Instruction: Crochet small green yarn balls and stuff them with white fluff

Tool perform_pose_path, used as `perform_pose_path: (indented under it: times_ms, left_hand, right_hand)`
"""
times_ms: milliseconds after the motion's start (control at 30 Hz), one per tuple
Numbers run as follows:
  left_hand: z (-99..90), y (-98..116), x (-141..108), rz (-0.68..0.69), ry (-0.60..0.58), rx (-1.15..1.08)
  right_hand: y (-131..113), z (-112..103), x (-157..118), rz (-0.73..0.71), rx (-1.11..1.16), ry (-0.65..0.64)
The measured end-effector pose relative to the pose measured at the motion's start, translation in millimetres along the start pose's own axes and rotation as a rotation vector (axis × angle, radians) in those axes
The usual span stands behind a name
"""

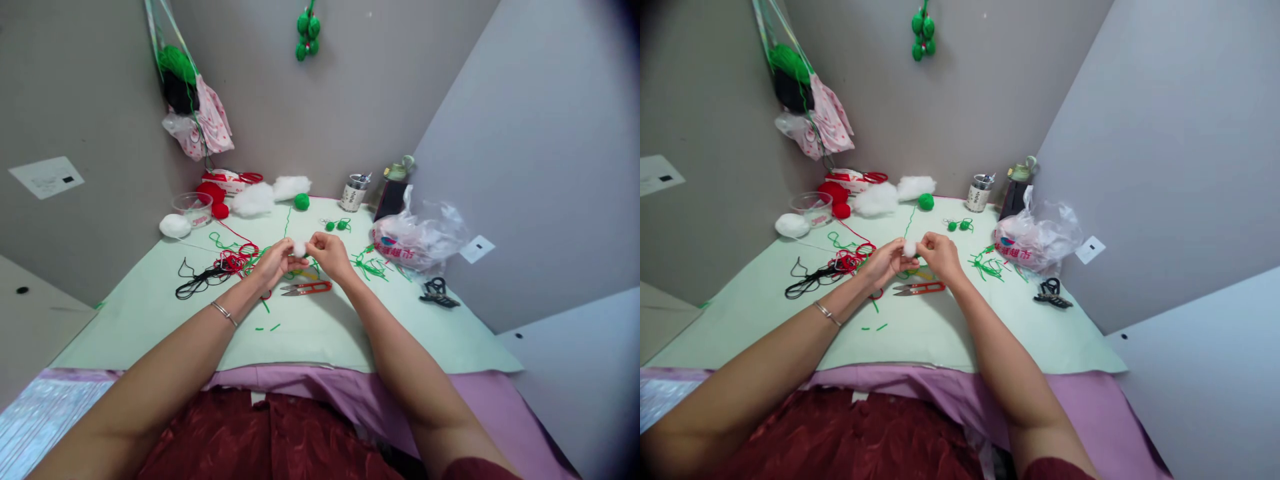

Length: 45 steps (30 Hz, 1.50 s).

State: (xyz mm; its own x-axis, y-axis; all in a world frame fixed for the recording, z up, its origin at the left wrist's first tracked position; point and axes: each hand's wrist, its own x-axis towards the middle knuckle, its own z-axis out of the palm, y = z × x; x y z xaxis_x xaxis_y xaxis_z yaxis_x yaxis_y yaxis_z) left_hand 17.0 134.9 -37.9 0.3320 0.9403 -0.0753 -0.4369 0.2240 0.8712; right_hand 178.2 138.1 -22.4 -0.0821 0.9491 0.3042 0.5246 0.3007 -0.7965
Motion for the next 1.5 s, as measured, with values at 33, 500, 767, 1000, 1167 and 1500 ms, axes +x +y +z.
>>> perform_pose_path:
  times_ms: [33,500,767,1000,1167,1500]
  left_hand:
    - [1.5,0.6,-0.6,-0.008,-0.014,-0.024]
    - [0.2,-3.7,0.5,-0.022,-0.038,-0.167]
    - [-12.9,5.7,6.5,-0.055,-0.045,-0.007]
    - [-6.9,-4.5,3.7,0.142,0.055,0.181]
    - [0.4,-8.5,-2.0,0.319,0.104,0.268]
    - [0.4,5.6,-1.9,0.275,0.065,0.302]
  right_hand:
    - [1.7,-1.7,1.5,0.007,0.012,0.015]
    - [-6.7,6.3,-11.0,-0.063,0.013,0.064]
    - [-13.4,-0.5,-16.2,-0.141,0.077,-0.128]
    - [-8.9,-5.4,-10.5,-0.008,0.241,-0.309]
    - [-1.9,-3.4,-5.7,0.111,0.307,-0.282]
    - [0.1,1.9,-3.6,0.060,0.225,-0.093]
